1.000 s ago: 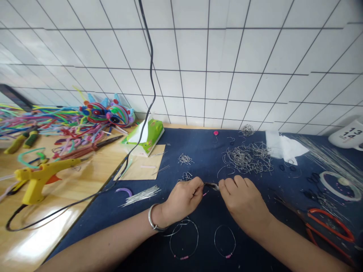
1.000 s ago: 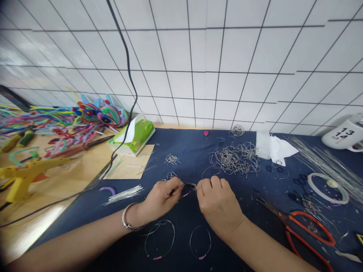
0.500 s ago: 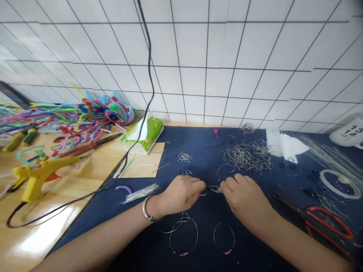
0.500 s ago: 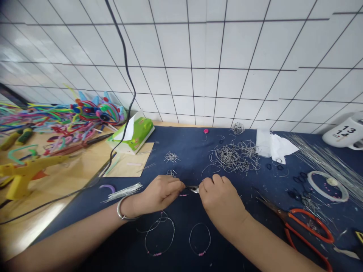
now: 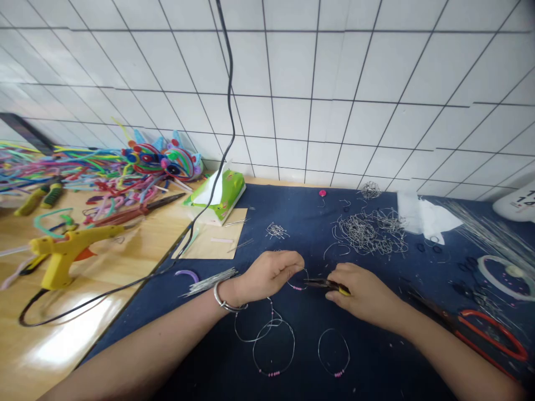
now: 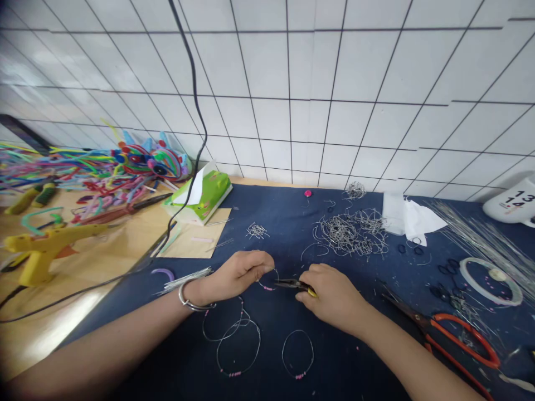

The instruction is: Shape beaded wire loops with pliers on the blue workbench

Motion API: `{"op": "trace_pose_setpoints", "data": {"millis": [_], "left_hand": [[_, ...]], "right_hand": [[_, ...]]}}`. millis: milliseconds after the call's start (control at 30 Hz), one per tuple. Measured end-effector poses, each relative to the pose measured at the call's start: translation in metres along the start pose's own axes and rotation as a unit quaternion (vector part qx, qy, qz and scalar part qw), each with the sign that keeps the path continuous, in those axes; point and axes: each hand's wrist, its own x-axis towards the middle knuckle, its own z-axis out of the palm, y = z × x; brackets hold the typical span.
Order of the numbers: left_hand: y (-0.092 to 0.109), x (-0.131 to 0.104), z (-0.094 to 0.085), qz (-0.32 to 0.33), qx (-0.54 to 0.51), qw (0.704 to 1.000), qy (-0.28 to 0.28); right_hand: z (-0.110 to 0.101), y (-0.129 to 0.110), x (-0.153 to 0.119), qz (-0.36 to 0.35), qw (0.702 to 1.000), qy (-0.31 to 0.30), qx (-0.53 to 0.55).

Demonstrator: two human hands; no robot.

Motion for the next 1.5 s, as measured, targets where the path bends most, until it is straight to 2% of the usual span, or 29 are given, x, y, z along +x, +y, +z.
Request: {"op": "trace_pose_setpoints", "data": {"millis": [133, 267, 767, 1000, 1167, 1300, 1400, 1500], "left_hand": [[-0.001, 0.0, -0.001, -0.008, -0.022, 1.0, 0.01], [-0.001, 0.0, -0.001, -0.002, -0.02, 1.0, 0.009], [-0.002, 0.0, 0.001, 0.051, 0.024, 0.998, -0.023], [0.002, 0.0, 0.0, -0.01, -0.007, 0.999, -0.036], [0.007, 0.001, -0.002, -0.04, -0.076, 0.996, -0.027], [0.004, 0.001, 0.0, -0.089, -0.151, 0.984, -0.015], [-0.002, 0.001, 0.001, -0.132, -0.215, 0.967, 0.036], [-0.006, 0.002, 0.001, -0.156, -0.285, 0.94, 0.1]], "right_hand": [[-0.003, 0.002, 0.001, 0.009, 0.999, -0.024, 0.044], [-0.004, 0.003, 0.002, 0.024, 0.998, -0.019, 0.063], [0.0, 0.005, 0.003, 0.008, 0.999, -0.006, 0.04], [-0.002, 0.002, 0.001, 0.006, 1.0, 0.011, 0.016], [-0.002, 0.0, 0.0, 0.006, 1.0, 0.018, 0.001], [-0.001, 0.001, 0.001, 0.012, 1.0, 0.02, 0.0], [0.001, 0.002, 0.002, 0.016, 0.999, 0.024, -0.017], [0.003, 0.002, 0.001, 0.008, 0.996, 0.054, -0.075]]}}
